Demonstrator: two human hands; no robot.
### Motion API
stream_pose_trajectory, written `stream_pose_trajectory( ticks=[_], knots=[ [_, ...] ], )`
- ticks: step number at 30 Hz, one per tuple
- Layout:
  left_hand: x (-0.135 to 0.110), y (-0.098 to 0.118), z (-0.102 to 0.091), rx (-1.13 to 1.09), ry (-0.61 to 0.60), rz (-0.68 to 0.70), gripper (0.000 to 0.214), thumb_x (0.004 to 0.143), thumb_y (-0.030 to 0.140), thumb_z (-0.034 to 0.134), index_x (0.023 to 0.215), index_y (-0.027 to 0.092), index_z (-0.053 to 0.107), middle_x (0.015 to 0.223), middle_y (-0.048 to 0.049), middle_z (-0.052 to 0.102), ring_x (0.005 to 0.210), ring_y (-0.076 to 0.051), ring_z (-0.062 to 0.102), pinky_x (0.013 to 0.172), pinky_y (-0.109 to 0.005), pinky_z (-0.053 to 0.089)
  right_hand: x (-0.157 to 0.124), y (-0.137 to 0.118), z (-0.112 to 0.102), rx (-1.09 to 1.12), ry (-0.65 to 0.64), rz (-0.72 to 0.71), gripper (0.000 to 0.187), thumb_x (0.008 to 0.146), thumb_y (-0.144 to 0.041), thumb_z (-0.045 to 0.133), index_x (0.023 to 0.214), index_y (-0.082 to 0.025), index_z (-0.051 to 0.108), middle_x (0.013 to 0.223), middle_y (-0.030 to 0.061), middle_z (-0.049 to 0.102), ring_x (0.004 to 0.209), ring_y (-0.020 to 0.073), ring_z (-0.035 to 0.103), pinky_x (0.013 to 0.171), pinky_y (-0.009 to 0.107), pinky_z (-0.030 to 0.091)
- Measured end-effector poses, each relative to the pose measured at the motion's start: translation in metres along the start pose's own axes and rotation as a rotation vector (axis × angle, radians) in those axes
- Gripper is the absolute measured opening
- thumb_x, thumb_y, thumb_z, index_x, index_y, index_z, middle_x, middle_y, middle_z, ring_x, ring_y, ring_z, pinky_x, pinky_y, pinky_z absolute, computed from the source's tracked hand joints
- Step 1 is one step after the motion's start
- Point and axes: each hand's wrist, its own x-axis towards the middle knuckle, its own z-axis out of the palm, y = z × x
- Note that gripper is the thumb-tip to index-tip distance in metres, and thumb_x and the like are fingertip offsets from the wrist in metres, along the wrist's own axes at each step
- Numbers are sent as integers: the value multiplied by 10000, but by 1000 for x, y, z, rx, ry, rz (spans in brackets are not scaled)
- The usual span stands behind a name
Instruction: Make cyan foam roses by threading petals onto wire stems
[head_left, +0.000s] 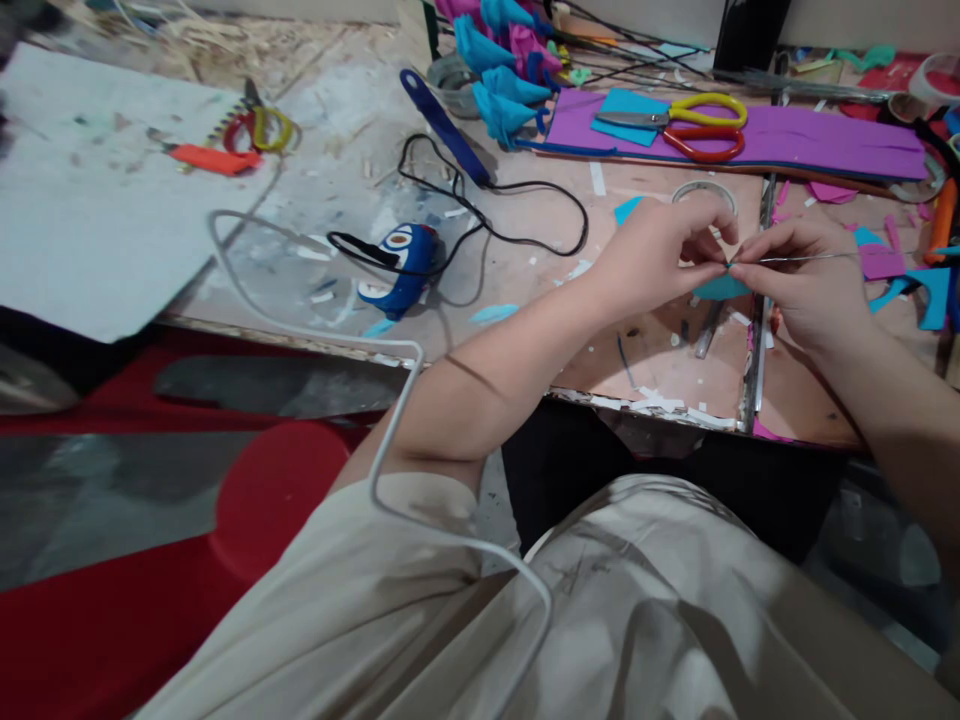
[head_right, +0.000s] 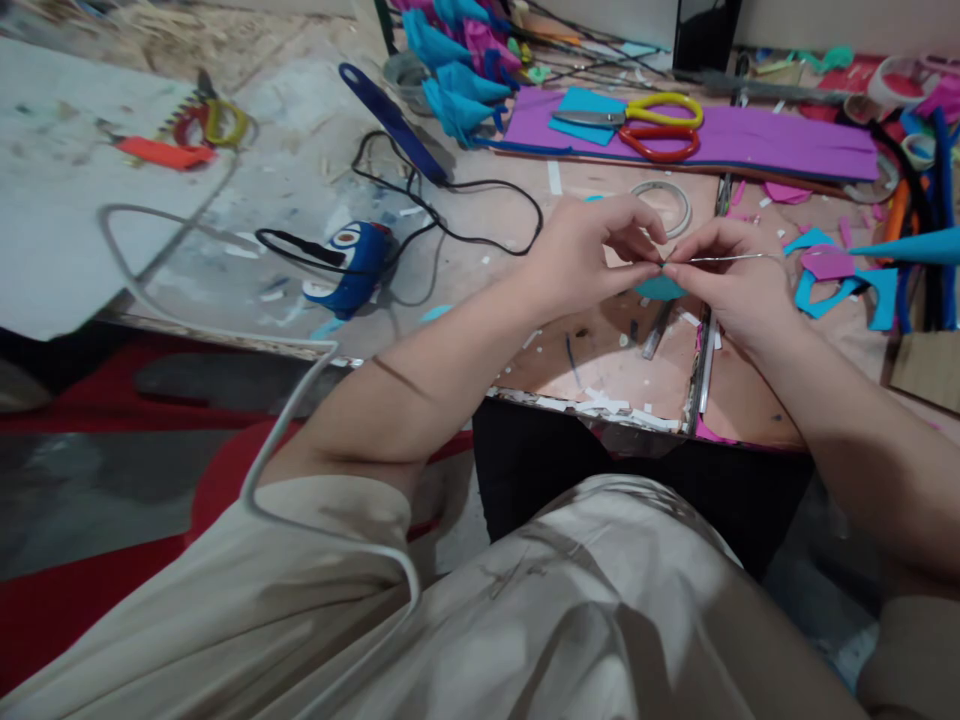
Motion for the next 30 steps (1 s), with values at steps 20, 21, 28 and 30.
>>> stream_pose_trajectory(
  ticks=[20,21,28,30],
  knots=[
    [1,-2,0,-208,15,-27,396,814,255,898,1150,204,696,1076,-70,832,1034,-236,817,969,-407,658,5,2,-2,181,36,-123,247,666,-168,1012,718,-262,790,796,3,804,725,172,737,708,344,634],
    [2,-4,1,-222,27,-27,384,821,265,903,1139,205,697,1066,-68,829,1039,-241,818,967,-415,662,5,0,-1,195,47,-129,251,652,-155,1016,708,-260,794,786,6,808,705,165,729,701,338,630],
    [2,-6,3,-229,75,-7,235,906,325,867,1022,205,702,980,-49,818,956,-233,827,895,-418,673,3,-8,2,252,63,-99,265,596,-103,1007,683,-246,802,779,-1,825,722,160,756,738,320,644],
    [2,-6,3,-215,77,1,247,905,347,871,1018,207,701,971,-43,821,942,-229,825,885,-415,671,2,-8,2,259,54,-85,264,594,-103,1004,684,-244,799,785,-3,826,737,162,760,750,321,647]
  ],
)
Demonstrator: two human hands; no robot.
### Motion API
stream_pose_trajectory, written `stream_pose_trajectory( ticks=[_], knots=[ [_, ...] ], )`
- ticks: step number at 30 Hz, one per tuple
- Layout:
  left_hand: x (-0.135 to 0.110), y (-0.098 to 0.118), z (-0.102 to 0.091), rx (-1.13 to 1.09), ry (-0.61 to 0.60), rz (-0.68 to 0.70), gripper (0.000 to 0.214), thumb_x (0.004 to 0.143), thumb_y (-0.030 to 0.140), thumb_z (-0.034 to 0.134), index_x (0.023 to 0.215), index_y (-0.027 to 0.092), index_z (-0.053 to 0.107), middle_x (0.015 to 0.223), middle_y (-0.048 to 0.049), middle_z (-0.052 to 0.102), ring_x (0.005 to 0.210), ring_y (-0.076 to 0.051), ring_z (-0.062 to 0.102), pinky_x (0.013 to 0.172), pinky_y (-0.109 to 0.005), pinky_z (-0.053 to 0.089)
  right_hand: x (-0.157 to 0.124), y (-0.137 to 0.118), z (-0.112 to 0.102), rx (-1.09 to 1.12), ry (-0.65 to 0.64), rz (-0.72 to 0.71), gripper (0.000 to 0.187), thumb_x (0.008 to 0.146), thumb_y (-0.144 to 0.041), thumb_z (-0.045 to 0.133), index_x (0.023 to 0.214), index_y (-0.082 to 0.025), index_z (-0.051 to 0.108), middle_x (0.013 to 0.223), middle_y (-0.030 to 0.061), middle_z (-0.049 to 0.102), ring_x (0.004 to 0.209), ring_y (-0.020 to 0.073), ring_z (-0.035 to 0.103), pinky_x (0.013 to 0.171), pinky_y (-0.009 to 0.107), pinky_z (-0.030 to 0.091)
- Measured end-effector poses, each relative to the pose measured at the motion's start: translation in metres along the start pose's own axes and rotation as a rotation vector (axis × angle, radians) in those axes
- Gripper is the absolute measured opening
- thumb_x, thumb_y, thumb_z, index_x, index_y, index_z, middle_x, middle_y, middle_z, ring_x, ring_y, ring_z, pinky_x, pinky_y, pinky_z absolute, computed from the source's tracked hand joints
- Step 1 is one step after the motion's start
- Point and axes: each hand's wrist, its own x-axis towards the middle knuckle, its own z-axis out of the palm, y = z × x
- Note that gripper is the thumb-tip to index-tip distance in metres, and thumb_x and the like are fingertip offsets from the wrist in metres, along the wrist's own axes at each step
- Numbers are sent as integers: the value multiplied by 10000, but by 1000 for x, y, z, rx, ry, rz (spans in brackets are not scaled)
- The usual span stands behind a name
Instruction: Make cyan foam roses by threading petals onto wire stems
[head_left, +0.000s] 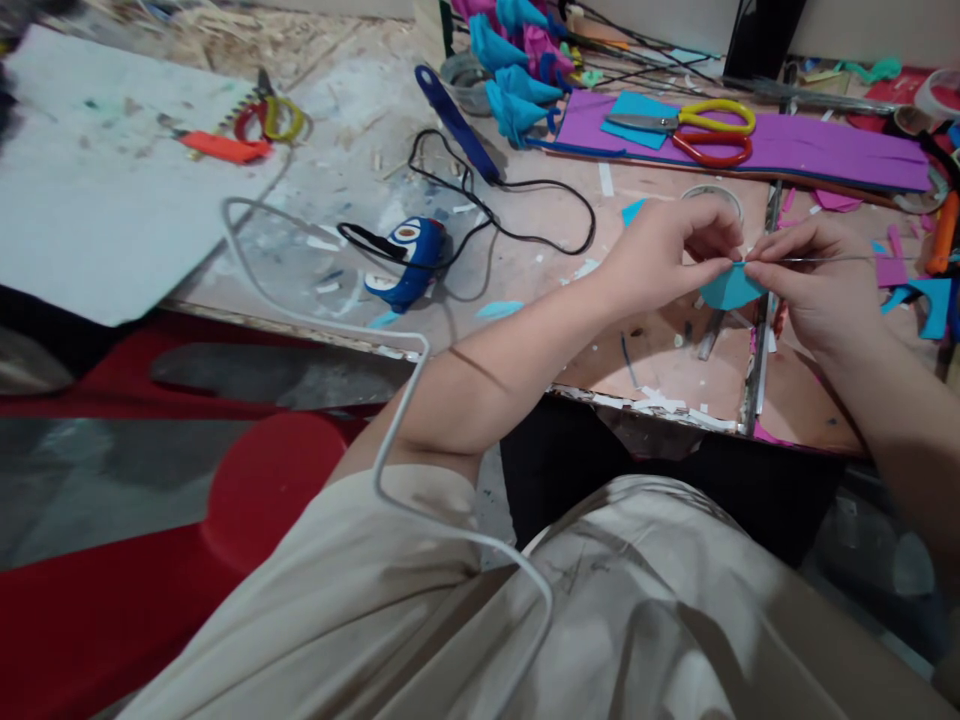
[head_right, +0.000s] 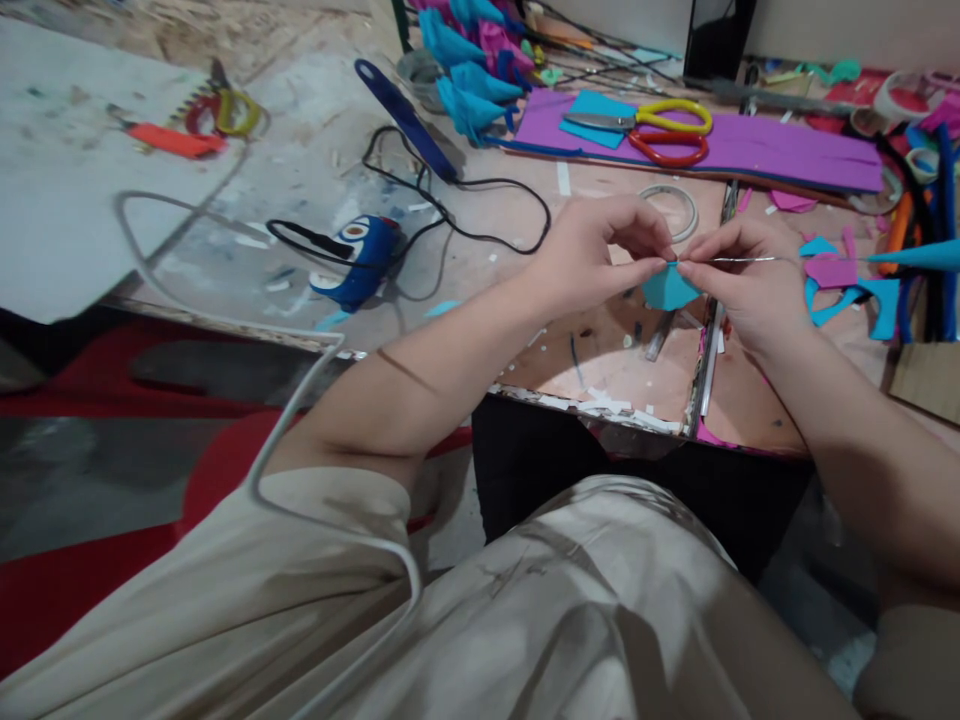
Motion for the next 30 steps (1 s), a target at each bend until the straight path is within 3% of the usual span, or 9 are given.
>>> stream_pose_trajectory(
  ticks=[8,13,21,30],
  knots=[
    [1,1,-1,42,-31,19,193,909,269,838,1020,195,698,1001,-52,839,945,-201,813,912,-387,651,1,4,-2,11,-16,68,284,595,-154,1043,715,-225,796,800,13,821,755,173,770,761,329,656],
    [0,0,0,44,10,-15,269,894,342,883,1025,198,698,996,-65,831,958,-228,826,922,-410,665,3,9,-4,6,0,42,266,597,-133,991,688,-237,764,790,3,805,771,186,764,750,346,646],
    [1,-1,0,96,-24,-64,174,902,250,840,1010,188,719,995,-70,827,986,-222,822,958,-388,657,2,7,-5,-2,7,1,258,627,-68,952,678,-228,755,807,19,835,768,193,781,732,347,654],
    [2,-6,-2,76,-25,-35,226,889,359,879,991,218,736,1001,-85,832,986,-252,808,950,-432,664,3,2,-1,9,23,72,270,554,-127,995,677,-270,801,796,-3,836,748,177,750,712,319,625]
  ],
)
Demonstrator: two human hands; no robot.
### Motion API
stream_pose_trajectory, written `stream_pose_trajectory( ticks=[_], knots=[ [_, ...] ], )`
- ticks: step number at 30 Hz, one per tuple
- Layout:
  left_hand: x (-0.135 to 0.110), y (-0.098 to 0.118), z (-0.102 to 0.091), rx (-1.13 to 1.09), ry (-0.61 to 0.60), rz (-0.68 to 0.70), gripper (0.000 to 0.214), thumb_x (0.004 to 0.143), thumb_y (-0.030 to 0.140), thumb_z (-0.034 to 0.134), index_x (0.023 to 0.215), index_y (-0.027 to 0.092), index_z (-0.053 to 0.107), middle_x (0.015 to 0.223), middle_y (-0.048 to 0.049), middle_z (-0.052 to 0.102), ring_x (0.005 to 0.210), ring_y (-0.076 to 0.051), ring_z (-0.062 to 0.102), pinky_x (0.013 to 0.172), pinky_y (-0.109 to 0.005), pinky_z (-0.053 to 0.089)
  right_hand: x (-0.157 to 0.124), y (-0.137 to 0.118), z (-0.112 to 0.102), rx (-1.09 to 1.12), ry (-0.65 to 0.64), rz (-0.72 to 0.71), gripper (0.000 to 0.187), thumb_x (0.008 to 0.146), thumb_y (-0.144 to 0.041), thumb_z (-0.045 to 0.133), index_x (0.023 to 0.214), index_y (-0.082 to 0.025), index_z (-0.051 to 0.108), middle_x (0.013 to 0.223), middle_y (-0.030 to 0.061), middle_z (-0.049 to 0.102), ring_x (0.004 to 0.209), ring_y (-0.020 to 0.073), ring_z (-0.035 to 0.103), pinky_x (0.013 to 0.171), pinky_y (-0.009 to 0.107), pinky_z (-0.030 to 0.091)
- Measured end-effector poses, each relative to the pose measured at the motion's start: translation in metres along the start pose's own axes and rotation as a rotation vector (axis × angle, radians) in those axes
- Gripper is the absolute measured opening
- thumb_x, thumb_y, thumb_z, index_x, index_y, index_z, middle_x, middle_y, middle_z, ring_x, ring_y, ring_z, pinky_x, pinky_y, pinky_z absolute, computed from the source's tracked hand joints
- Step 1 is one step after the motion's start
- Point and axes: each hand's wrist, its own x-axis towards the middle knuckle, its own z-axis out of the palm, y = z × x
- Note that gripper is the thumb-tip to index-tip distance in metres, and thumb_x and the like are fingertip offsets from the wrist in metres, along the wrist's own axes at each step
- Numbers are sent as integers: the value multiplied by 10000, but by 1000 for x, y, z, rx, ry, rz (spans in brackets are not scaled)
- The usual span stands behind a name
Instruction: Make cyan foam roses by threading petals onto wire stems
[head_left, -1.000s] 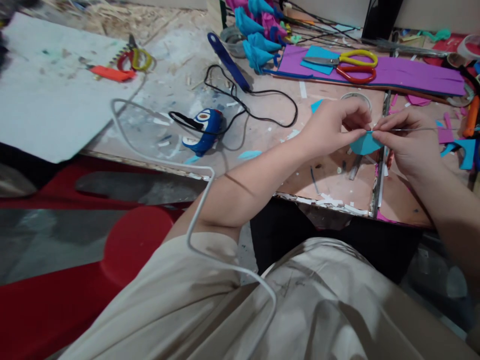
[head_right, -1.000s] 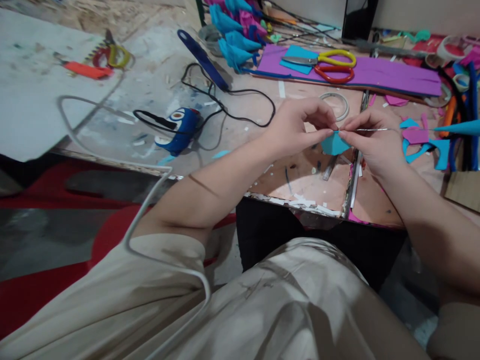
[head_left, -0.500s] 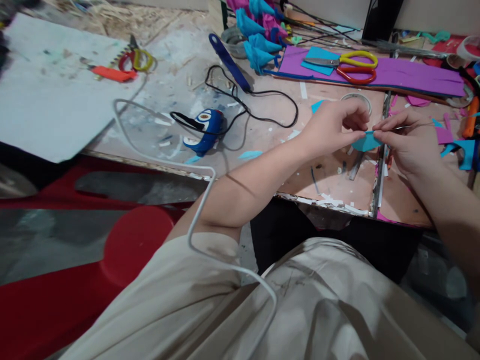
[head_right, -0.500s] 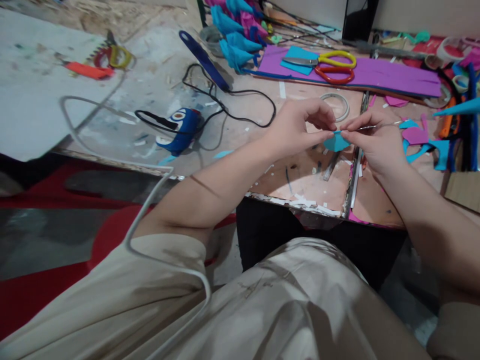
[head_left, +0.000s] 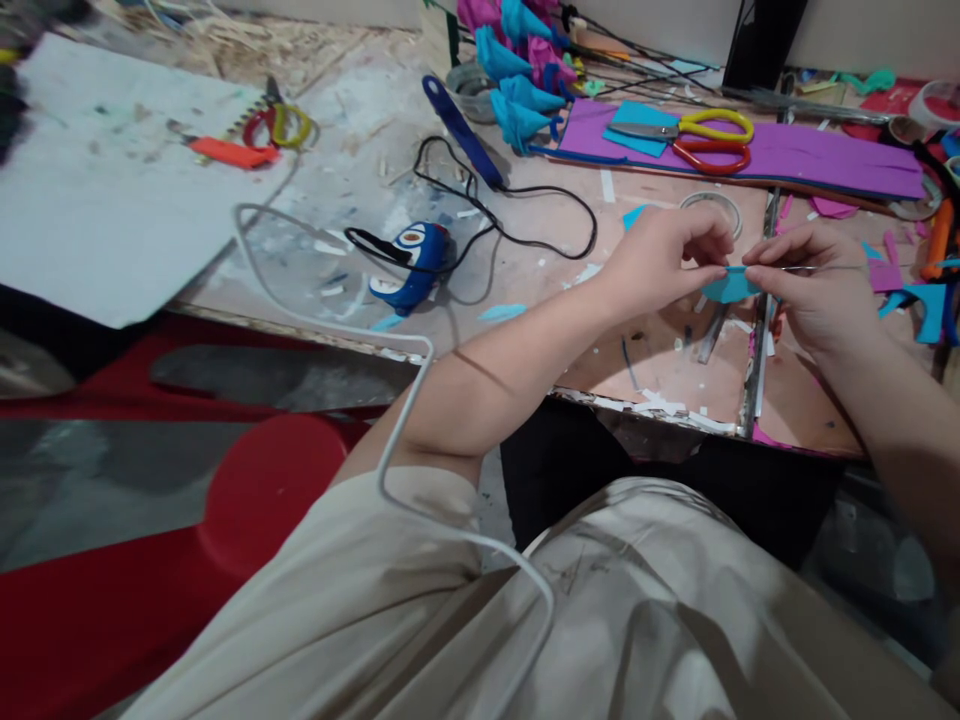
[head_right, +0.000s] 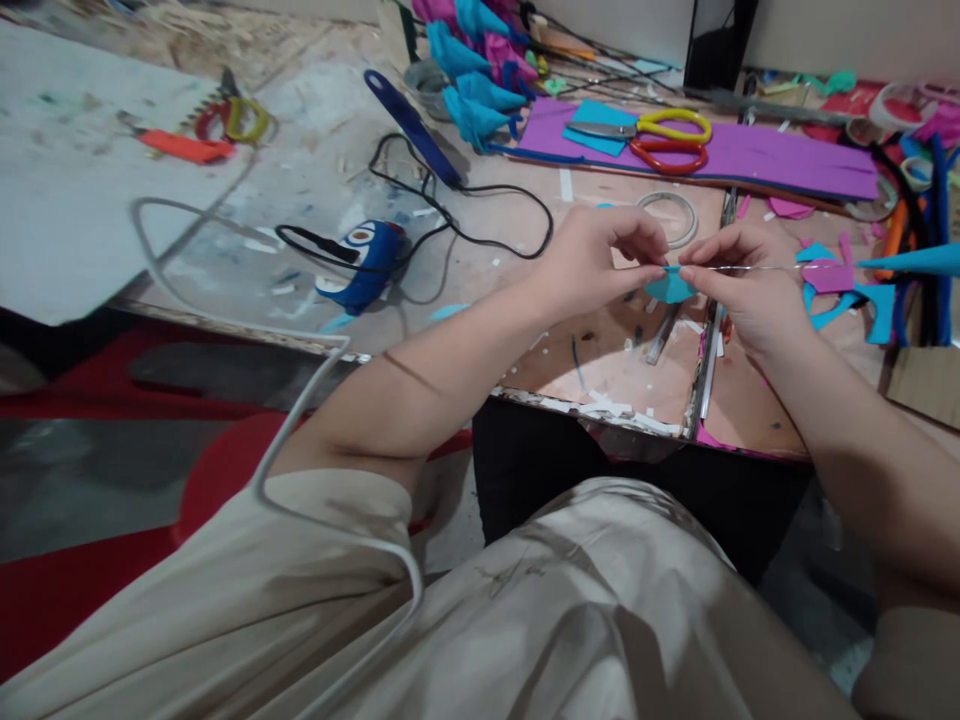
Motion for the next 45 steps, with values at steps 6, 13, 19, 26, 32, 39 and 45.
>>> stream_pose_trajectory(
  ticks=[6,13,19,26,32,39,45],
  knots=[
    [1,1,1,-4,47,-13,309,865,437,905,974,223,710,932,-62,806,953,-250,806,936,-432,663,2,1,-3,-20,36,56,366,509,-300,1098,678,-250,777,699,-23,743,626,135,632,585,289,541],
    [1,5,-2,-29,31,-49,276,852,347,894,997,207,704,970,-70,783,996,-252,778,939,-435,628,6,12,-11,-19,-26,39,408,612,-494,1089,753,-289,766,701,-42,661,609,144,601,564,312,544],
    [2,6,1,-85,72,-79,411,784,323,947,1092,220,695,995,-60,750,1075,-278,765,915,-433,615,6,9,-7,19,29,53,370,591,-419,1089,707,-280,766,673,-50,670,586,114,582,586,279,514],
    [5,-6,2,-118,100,-89,350,779,237,897,1066,223,696,1039,-49,730,1098,-268,761,909,-419,626,10,7,-8,114,23,100,471,568,-415,1096,777,-252,706,646,-56,660,569,108,587,566,257,511],
    [7,-11,2,-107,111,-76,296,801,220,846,1057,219,697,1079,-45,745,1094,-240,758,921,-402,633,10,2,-6,165,66,167,455,546,-347,1057,764,-240,672,634,-60,652,572,96,587,583,239,535],
    [10,-13,1,-129,145,-119,273,838,256,807,1065,213,660,1103,-68,774,1100,-224,753,938,-363,616,14,5,-9,183,126,175,395,549,-303,977,774,-249,657,648,-48,622,594,108,577,579,249,517],
    [12,-19,-1,-115,225,-170,231,854,211,737,1054,230,622,942,-16,707,946,-191,711,864,-341,584,28,11,-30,188,170,198,278,636,-342,875,783,-275,649,663,-29,569,613,145,510,583,288,490]
  ],
)
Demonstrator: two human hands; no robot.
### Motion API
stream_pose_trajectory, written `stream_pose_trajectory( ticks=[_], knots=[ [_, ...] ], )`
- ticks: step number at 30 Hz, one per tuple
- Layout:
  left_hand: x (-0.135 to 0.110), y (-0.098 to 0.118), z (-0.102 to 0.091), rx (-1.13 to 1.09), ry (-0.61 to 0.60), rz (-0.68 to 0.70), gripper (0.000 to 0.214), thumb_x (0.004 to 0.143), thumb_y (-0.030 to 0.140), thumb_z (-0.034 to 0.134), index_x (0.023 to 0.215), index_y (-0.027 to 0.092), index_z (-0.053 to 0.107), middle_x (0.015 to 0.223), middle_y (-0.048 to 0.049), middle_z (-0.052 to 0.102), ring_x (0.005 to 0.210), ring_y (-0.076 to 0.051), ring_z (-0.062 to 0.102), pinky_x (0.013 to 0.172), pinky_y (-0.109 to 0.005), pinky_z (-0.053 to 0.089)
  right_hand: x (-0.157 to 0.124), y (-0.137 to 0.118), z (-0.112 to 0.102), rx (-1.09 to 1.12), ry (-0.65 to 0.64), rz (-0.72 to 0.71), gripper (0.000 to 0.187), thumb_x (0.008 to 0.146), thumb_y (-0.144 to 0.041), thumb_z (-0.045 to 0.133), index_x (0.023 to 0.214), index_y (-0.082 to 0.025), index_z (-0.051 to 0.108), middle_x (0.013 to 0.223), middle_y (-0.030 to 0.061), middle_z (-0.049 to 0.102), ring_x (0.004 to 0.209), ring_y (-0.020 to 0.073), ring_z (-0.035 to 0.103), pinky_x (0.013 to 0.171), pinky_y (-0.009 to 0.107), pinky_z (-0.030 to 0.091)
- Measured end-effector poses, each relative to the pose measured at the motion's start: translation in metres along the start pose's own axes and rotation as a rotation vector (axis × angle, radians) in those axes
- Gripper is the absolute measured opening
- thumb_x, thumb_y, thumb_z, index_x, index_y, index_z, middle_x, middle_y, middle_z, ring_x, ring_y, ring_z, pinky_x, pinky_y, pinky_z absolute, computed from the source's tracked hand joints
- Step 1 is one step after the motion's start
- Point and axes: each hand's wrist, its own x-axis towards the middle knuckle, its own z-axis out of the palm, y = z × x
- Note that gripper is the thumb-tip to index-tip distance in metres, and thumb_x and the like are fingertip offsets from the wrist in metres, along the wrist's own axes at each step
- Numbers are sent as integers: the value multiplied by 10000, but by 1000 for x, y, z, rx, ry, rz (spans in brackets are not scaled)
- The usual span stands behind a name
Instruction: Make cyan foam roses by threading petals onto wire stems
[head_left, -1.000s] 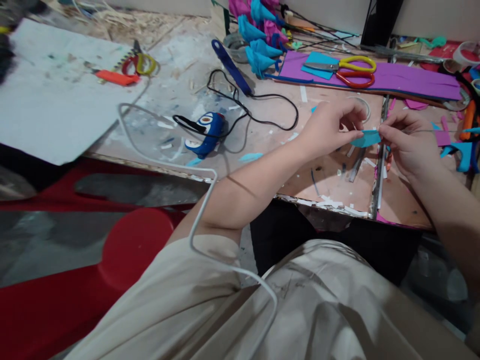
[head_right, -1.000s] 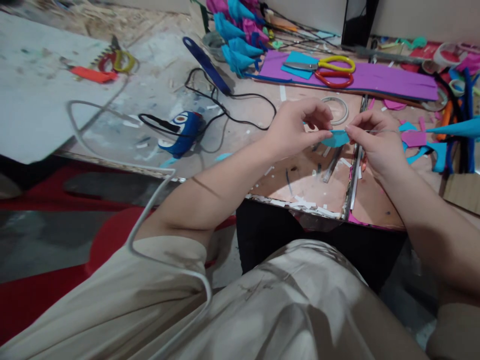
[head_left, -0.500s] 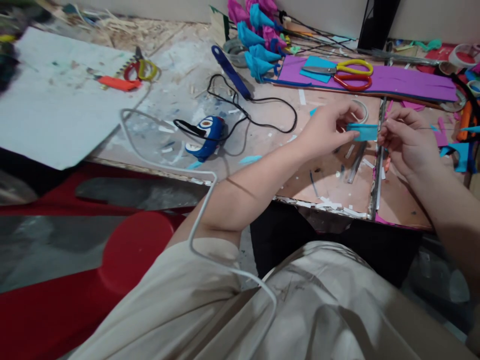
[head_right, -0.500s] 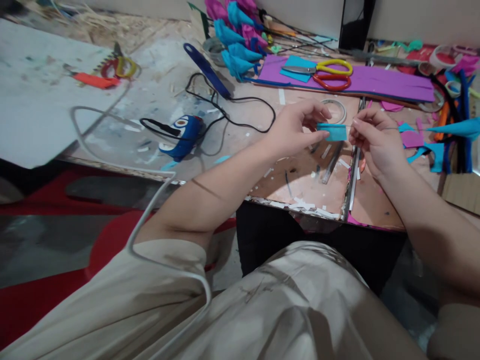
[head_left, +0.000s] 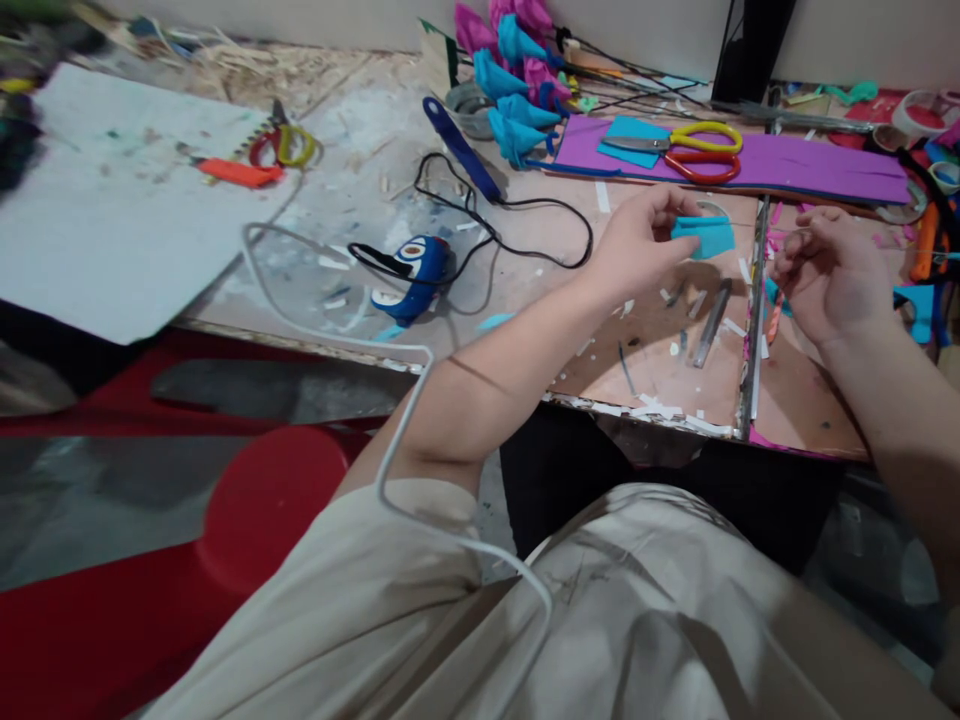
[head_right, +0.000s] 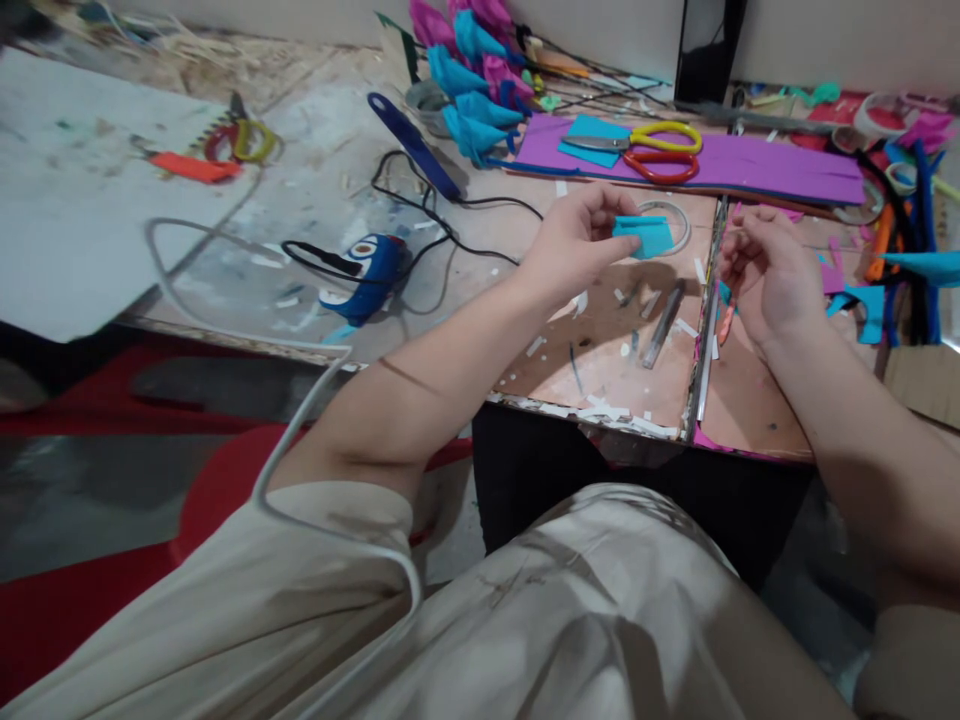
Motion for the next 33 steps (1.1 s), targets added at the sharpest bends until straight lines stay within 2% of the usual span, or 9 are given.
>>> stream_pose_trajectory(
  ticks=[4,7,10,12,15,19,25,29,33],
  knots=[
    [1,-2,-1,25,52,-25,271,836,135,668,1076,240,598,862,7,643,852,-170,652,790,-322,548,13,-4,-18,23,-60,9,302,656,-421,836,780,-275,603,636,-38,440,613,157,488,597,330,465],
    [1,-1,-1,18,39,-39,320,820,110,647,1105,241,585,856,18,637,807,-152,622,767,-309,533,12,-7,-19,9,-111,-4,361,691,-466,850,753,-280,547,614,-48,392,607,158,484,619,338,463],
    [1,-1,0,-2,-2,-58,346,827,117,660,1138,247,580,879,20,659,797,-142,622,771,-302,539,0,-10,-5,-20,-150,-17,361,619,-340,911,730,-276,574,585,-56,468,595,147,507,633,317,471],
    [2,-2,0,-14,-18,-67,339,848,131,673,1150,251,578,913,15,673,819,-142,641,778,-300,548,-11,-13,6,-51,-167,10,299,557,-251,877,712,-269,622,546,-59,532,559,143,536,625,318,488],
    [4,-2,-3,-28,-31,-66,333,873,138,697,1163,252,582,968,6,686,873,-146,672,787,-292,562,-22,-17,18,-46,-179,29,248,567,-236,839,719,-247,643,540,-40,611,526,153,616,602,327,528],
    [5,-3,-9,-26,-49,-34,347,871,140,738,1168,248,594,956,9,696,885,-147,699,812,-296,589,-24,-17,18,-84,-211,23,283,575,-245,882,741,-247,652,570,-27,695,540,180,688,618,338,595],
    [7,-14,-7,-19,-94,39,380,884,141,770,1218,232,612,870,28,709,834,-162,753,840,-344,623,-22,-11,10,-148,-329,85,279,769,-363,950,828,-266,695,709,-4,797,680,195,762,755,368,679],
    [9,-25,-5,-2,-78,117,369,910,165,779,1231,240,615,885,24,726,860,-180,789,841,-360,647,-27,-11,15,-153,-335,105,509,696,-562,1032,824,-238,660,679,12,791,622,181,738,655,316,635],
    [10,-27,-6,10,-107,150,380,916,168,776,1253,242,618,898,19,746,831,-170,799,776,-321,645,-30,-10,19,-209,-274,16,568,639,-638,1052,804,-207,721,672,24,769,591,150,704,587,272,582]
  ],
)
